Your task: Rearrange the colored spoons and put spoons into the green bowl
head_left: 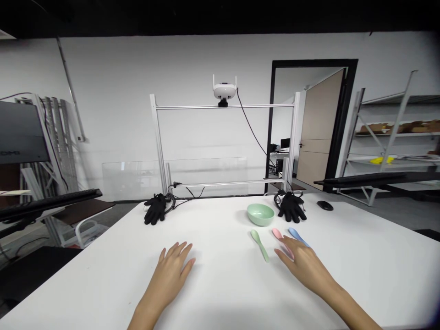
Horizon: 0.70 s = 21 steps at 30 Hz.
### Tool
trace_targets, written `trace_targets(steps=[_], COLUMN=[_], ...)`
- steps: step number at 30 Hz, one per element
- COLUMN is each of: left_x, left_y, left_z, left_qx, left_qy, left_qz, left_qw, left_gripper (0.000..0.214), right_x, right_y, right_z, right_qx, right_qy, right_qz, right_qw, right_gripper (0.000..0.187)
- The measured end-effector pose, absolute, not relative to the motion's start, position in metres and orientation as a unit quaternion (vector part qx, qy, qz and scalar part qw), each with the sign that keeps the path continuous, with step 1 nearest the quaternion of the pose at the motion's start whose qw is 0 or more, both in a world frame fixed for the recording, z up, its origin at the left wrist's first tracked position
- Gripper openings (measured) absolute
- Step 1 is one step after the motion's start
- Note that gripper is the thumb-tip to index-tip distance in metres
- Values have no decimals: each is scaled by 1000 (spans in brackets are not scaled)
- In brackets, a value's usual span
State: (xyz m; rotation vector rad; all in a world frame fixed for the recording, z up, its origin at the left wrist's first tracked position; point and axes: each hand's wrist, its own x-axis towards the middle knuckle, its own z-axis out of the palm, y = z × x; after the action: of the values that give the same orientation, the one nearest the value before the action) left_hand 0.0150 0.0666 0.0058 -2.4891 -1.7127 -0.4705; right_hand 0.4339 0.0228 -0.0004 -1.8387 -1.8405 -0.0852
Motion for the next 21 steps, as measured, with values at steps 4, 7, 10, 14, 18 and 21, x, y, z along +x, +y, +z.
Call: trace_targets(steps=[4,7,10,14,18,21], left_x=[16,15,14,13,13,13], left_y=[66,66,66,66,67,68], left_z=[7,7,6,5,4,4], left_qx=[-812,-813,-813,-815,-815,-816], left_qy=[-564,-564,-563,-560,-559,-559], left_qz=[-144,-141,-140,-147,-146,-144], left_qw=[41,40,38,40,42,41], left_gripper=[54,54,55,54,53,54], right_x=[436,439,444,452,458,461], right_y=[25,29,38,58,75,83], right_z=[-4,-7,-6,-4,-4,-8], right_qx=[-660,-654,-669,-737,-802,-820], right_qy=[-694,-696,-687,-635,-578,-563], right_qz=[-52,-60,-58,-56,-38,-10], right_qw=[285,289,276,225,145,101], right_gripper=[54,51,49,55,65,67])
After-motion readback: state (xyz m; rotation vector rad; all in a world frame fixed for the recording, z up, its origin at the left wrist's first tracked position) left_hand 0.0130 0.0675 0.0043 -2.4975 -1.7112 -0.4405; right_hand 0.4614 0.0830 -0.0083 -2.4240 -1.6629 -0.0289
